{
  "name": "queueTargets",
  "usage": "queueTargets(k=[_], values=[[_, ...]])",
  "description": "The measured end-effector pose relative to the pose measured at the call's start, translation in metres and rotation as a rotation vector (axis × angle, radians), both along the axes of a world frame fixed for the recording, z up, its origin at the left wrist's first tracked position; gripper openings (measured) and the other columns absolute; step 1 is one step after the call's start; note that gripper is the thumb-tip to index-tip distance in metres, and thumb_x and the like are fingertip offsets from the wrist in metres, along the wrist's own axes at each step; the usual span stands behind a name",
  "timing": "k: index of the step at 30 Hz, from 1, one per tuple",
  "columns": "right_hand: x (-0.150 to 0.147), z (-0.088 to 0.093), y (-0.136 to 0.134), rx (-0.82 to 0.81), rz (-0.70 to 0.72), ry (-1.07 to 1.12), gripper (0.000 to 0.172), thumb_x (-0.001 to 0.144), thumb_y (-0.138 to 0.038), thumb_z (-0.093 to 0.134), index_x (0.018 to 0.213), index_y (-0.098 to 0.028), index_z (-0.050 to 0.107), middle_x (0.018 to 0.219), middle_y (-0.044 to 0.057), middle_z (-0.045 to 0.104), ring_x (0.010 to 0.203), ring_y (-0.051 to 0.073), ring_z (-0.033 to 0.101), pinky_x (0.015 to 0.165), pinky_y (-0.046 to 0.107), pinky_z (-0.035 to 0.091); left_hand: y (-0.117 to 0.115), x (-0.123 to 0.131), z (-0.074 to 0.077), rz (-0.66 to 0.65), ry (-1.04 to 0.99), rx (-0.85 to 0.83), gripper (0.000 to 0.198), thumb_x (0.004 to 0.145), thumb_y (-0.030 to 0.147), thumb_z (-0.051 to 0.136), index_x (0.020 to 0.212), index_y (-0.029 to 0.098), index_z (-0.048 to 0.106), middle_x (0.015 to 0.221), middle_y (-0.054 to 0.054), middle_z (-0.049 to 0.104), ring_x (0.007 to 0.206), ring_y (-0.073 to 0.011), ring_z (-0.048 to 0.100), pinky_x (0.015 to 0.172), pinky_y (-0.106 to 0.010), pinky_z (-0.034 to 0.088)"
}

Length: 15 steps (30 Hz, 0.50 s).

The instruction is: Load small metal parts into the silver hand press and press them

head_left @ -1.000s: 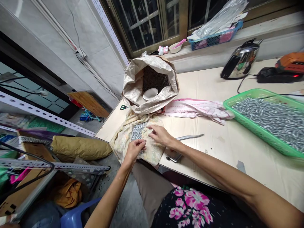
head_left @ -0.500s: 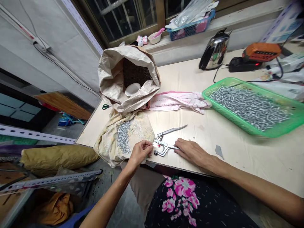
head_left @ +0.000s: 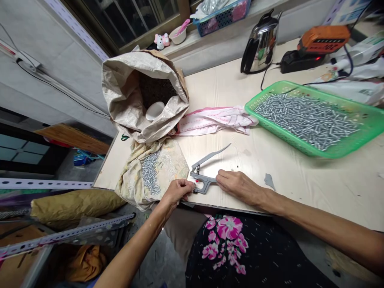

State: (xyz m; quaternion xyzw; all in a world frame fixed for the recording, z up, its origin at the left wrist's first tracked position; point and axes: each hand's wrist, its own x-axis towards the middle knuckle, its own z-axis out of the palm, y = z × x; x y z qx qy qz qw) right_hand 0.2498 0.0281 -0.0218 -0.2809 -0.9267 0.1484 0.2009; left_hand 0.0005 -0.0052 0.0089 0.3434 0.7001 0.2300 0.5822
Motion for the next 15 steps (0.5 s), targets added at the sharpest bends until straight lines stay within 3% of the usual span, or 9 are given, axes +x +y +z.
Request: queueTargets(k=[6,15], values=[[-0.001,-0.006,0.000,-0.027,-0.004,-0.009,0.022,0.092,-0.007,0.035,0.082,-0.017,0.052,0.078,0.002,0.054,0.060,0.012,0.041,0.053,0.027,0.029,0.011,0.001,0.003,-0.136,0.038,-0.088,0.033,0.053,0.039,0.084,0.065,0.012,0.068,0.048,0.001,0.058,0.041,-0.0067,0.046,0.040,-0.018,0.033],[-0.001,-0.015,0.005,-0.058,-0.018,-0.004,0.022,0.095,-0.011,0.034,0.085,-0.015,0.053,0.082,0.004,0.055,0.063,0.012,0.043,0.056,0.026,0.033,0.030,0.002,0.006,-0.162,0.059,-0.304,0.040,0.050,0.039,0.089,0.065,0.011,0.064,0.043,0.006,0.051,0.036,-0.0042,0.042,0.037,-0.017,0.033]])
